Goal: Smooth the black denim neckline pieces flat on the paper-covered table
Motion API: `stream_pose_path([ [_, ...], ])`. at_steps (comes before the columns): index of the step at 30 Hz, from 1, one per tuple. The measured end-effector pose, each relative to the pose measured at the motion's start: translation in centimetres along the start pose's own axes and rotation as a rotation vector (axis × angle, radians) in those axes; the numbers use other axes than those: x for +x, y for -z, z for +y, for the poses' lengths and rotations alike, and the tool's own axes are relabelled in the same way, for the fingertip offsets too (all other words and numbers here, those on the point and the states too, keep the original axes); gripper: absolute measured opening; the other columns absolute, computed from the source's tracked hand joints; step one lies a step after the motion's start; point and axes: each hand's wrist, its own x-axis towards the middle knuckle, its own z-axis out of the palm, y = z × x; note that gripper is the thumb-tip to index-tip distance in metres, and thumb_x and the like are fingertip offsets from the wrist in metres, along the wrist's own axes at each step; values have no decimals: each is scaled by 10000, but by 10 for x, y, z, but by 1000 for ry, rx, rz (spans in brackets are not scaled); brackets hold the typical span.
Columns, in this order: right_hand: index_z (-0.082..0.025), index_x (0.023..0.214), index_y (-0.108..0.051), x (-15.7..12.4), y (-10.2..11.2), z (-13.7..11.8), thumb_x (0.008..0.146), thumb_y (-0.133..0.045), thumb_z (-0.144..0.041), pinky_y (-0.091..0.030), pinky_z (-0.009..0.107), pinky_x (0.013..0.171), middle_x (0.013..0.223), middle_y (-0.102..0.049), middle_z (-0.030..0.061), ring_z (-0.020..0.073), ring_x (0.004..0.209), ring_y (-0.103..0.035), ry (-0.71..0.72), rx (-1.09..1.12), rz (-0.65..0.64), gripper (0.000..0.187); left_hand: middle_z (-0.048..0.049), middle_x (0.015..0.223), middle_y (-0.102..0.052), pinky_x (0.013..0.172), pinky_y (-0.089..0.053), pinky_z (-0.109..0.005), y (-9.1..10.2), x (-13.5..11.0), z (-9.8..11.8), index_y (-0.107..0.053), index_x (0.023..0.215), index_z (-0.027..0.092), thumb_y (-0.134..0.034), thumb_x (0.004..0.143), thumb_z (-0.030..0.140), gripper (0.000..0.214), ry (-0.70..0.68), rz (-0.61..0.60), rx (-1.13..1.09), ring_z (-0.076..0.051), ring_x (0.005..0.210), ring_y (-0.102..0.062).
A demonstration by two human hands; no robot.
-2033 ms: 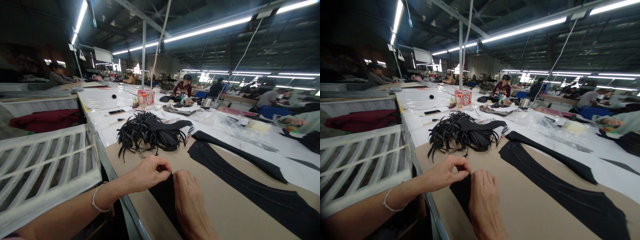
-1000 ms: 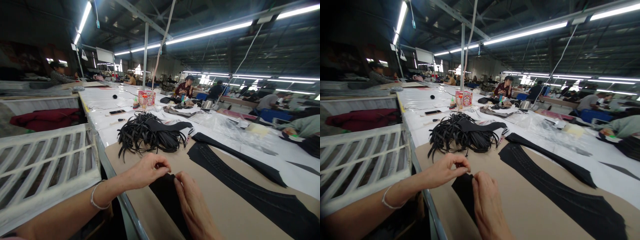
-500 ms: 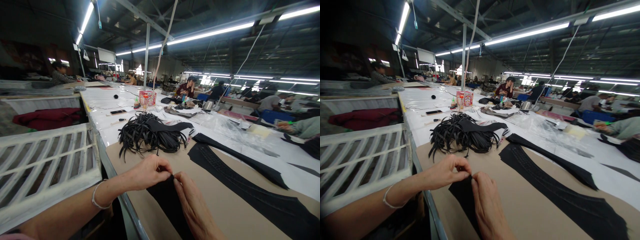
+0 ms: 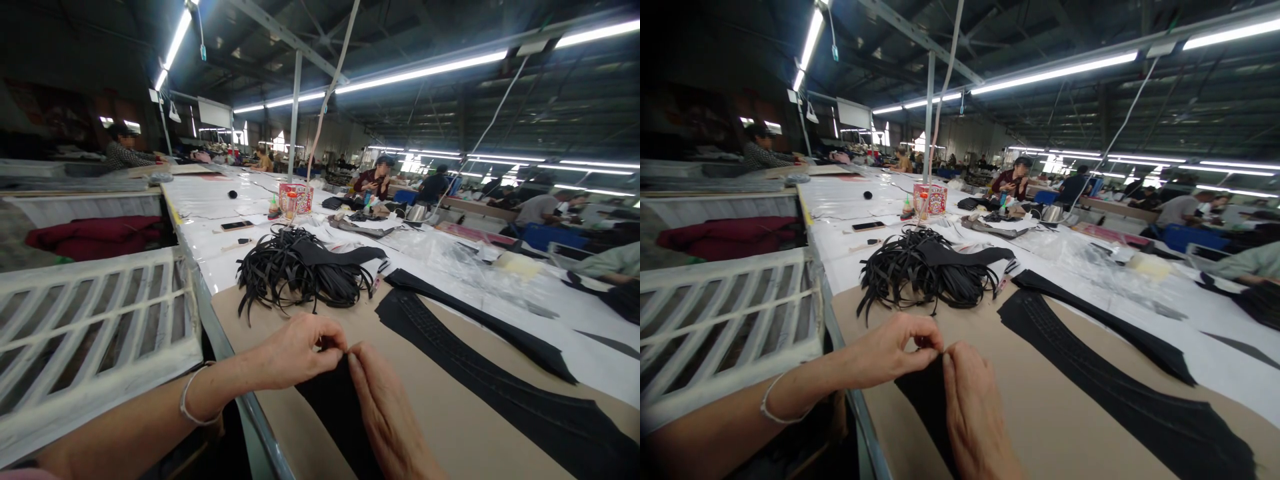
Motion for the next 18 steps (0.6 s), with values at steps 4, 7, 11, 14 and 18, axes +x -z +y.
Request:
stream_pose_path([
  [4,-246,782,-467,1,1,0,985,-292,-377,-376,301,639,738,-530,-5,173,679,-492,52,-73,18,299,26,720,-630,645,-408,-178,1,0,2,-673,786,147,-517,743,105,167,-9,-3,-16,-103,682,-554],
  [7,-243,777,-465,1,4,-3,987,-310,-347,-377,298,646,728,-531,-11,169,678,-494,97,-113,28,281,21,723,-635,660,-415,-181,1,0,2,-683,786,141,-517,735,101,178,-14,-14,-30,-109,693,-558],
  [11,-236,756,-458,5,6,-4,980,-346,-284,-378,294,669,722,-535,-14,166,686,-501,182,-176,52,255,12,743,-644,672,-421,-185,1,0,1,-693,803,134,-513,730,105,196,-9,-26,-65,-115,704,-562],
  [14,-230,733,-439,8,6,-3,970,-350,-234,-368,295,662,684,-512,-16,162,648,-487,271,-233,104,253,8,723,-633,661,-415,-189,1,1,1,-691,796,124,-518,725,121,187,17,-30,-101,-116,691,-549],
  [18,-226,715,-409,11,5,-1,962,-335,-192,-350,292,645,652,-474,-22,153,603,-457,339,-292,166,260,16,671,-591,603,-376,-193,3,4,0,-677,794,112,-504,752,163,185,89,-68,-171,-103,634,-494],
])
